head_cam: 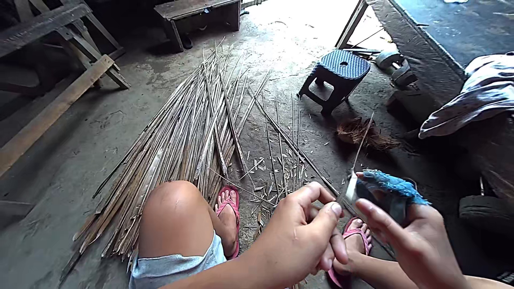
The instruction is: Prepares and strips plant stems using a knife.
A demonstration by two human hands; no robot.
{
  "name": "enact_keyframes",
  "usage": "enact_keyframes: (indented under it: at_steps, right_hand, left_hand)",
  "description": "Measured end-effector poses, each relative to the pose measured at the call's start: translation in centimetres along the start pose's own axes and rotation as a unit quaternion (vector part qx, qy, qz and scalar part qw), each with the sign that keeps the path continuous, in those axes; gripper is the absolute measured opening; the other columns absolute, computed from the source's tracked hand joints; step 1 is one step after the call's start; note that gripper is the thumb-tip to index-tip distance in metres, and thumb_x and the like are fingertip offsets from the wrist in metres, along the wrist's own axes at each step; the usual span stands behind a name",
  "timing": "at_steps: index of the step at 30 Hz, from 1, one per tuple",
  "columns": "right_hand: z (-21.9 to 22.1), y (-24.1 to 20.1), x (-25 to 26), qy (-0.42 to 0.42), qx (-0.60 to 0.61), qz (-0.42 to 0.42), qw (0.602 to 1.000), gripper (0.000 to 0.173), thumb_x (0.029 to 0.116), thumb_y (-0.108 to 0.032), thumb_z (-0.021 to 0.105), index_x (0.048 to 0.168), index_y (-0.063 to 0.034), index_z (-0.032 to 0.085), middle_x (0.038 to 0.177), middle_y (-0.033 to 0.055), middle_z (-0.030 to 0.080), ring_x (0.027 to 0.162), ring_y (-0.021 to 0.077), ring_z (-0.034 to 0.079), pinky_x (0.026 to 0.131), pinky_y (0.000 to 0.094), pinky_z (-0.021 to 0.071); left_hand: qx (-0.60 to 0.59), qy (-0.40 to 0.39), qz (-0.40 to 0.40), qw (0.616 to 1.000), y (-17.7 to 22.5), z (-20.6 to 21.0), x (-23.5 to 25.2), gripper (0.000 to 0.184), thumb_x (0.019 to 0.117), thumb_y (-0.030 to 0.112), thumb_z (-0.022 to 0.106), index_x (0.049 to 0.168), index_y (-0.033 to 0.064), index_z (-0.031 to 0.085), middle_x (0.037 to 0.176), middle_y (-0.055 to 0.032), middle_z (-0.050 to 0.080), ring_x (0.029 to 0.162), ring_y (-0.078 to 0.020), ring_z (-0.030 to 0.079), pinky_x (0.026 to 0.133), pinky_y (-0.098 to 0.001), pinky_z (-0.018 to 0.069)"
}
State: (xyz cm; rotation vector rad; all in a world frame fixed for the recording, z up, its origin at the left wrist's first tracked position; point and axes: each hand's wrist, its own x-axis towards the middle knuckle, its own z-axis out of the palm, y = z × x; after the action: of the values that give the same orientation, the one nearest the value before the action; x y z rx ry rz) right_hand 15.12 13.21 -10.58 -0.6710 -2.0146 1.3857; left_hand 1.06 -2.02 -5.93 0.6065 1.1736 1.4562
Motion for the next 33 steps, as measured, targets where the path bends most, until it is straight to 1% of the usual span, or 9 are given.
enact_keyframes:
  at_steps: [2, 4, 8, 14, 17, 21, 25, 27, 33]
  right_hand:
    - [-0.4, -0.3, 0.9, 0.039, 0.036, 0.069, 0.996, 0.019, 0.0997, -0.023, 0.055, 0.112, -0.0089, 0.06, 0.062, -0.0221, 0.052, 0.046, -0.0095, 0.044, 0.043, 0.0102, 0.0391]
    - [-0.9, -0.5, 1.2, 0.059, 0.037, 0.077, 0.995, 0.016, 0.0981, -0.026, 0.055, 0.108, -0.0133, 0.058, 0.058, -0.0229, 0.049, 0.043, -0.0089, 0.043, 0.041, 0.0103, 0.0377]
    - [-0.7, -0.7, -0.2, -0.025, 0.08, -0.005, 0.996, 0.038, 0.0956, -0.046, 0.066, 0.123, -0.0216, 0.061, 0.071, -0.026, 0.057, 0.054, -0.0114, 0.048, 0.049, 0.0094, 0.0422]
    - [-0.4, -1.6, -0.9, -0.166, 0.099, 0.011, 0.981, 0.041, 0.1021, -0.039, 0.057, 0.131, -0.0097, 0.054, 0.078, -0.0218, 0.058, 0.062, -0.0121, 0.05, 0.056, 0.0088, 0.0442]
    - [-0.3, -1.3, -0.8, -0.187, 0.103, -0.052, 0.976, 0.042, 0.1043, -0.04, 0.055, 0.137, -0.0142, 0.056, 0.086, -0.0193, 0.064, 0.07, -0.0121, 0.054, 0.064, 0.0099, 0.0479]
    - [0.1, -0.8, -0.3, -0.174, 0.115, -0.126, 0.97, 0.033, 0.1057, -0.037, 0.054, 0.134, -0.0217, 0.061, 0.112, -0.0182, 0.069, 0.087, -0.0148, 0.059, 0.078, 0.008, 0.0508]
    - [-0.2, -0.9, 0.6, -0.123, 0.182, -0.083, 0.972, 0.026, 0.1019, -0.037, 0.06, 0.125, -0.0289, 0.068, 0.092, -0.021, 0.068, 0.072, -0.0127, 0.058, 0.064, 0.0068, 0.0486]
    - [-0.8, -1.1, 1.0, -0.157, 0.244, -0.056, 0.955, 0.031, 0.1017, -0.034, 0.06, 0.129, -0.0209, 0.067, 0.093, -0.0166, 0.069, 0.067, -0.0113, 0.055, 0.058, 0.0075, 0.0465]
    - [-1.6, -1.8, 0.9, -0.339, 0.415, 0.042, 0.843, 0.036, 0.1054, -0.022, 0.054, 0.138, -0.0103, 0.062, 0.088, -0.0044, 0.073, 0.069, -0.0011, 0.064, 0.062, 0.0161, 0.0534]
  left_hand:
    - [0.0, -0.002, -0.002, 1.0, 0.0, 0.0, -0.1, 0.011, 0.1085, 0.005, 0.04, 0.105, 0.0094, 0.048, 0.061, 0.0086, 0.054, 0.045, 0.0075, 0.045, 0.043, -0.0087, 0.0367]
    - [0.0, 0.007, -0.001, 1.0, 0.0, -0.1, -0.1, 0.011, 0.1084, 0.004, 0.04, 0.104, 0.0091, 0.049, 0.061, 0.0087, 0.055, 0.045, 0.0076, 0.045, 0.043, -0.0085, 0.0367]
    - [0.003, 0.015, -0.01, 1.0, 0.1, -0.1, -0.1, 0.011, 0.1079, 0.004, 0.041, 0.104, 0.0079, 0.05, 0.061, 0.0087, 0.055, 0.045, 0.0076, 0.045, 0.043, -0.0086, 0.0368]
    - [0.12, 0.007, 0.062, 0.991, -0.6, 0.2, 0.1, 0.018, 0.1075, 0.007, 0.044, 0.103, 0.0003, 0.06, 0.067, 0.0035, 0.064, 0.052, 0.0022, 0.06, 0.049, -0.0139, 0.0502]
    - [0.063, -0.045, 0.05, 0.996, -0.6, 0.0, 0.4, 0.022, 0.1094, 0.007, 0.038, 0.101, 0.0024, 0.058, 0.07, 0.0034, 0.065, 0.056, 0.0014, 0.062, 0.052, -0.0141, 0.0523]
    - [-0.04, -0.12, 0.011, 0.992, -0.6, -0.1, 0.4, 0.023, 0.1095, 0.006, 0.034, 0.099, 0.0082, 0.055, 0.069, 0.0082, 0.061, 0.055, 0.0036, 0.059, 0.052, -0.0121, 0.0499]
    - [-0.066, -0.158, -0.015, 0.985, -0.4, 0.0, 0.2, 0.025, 0.1089, 0.006, 0.033, 0.097, 0.0111, 0.055, 0.067, 0.0103, 0.061, 0.053, 0.0057, 0.056, 0.05, -0.0104, 0.0472]
    - [-0.084, -0.161, -0.023, 0.983, -0.4, -0.1, 0.2, 0.027, 0.1091, 0.007, 0.032, 0.096, 0.0118, 0.055, 0.066, 0.0102, 0.062, 0.052, 0.006, 0.056, 0.049, -0.01, 0.0468]
    - [-0.128, -0.17, -0.047, 0.976, -0.3, -0.7, 0.2, 0.031, 0.1082, 0.008, 0.028, 0.095, 0.0132, 0.055, 0.064, 0.0106, 0.06, 0.05, 0.0065, 0.054, 0.046, -0.0093, 0.0449]
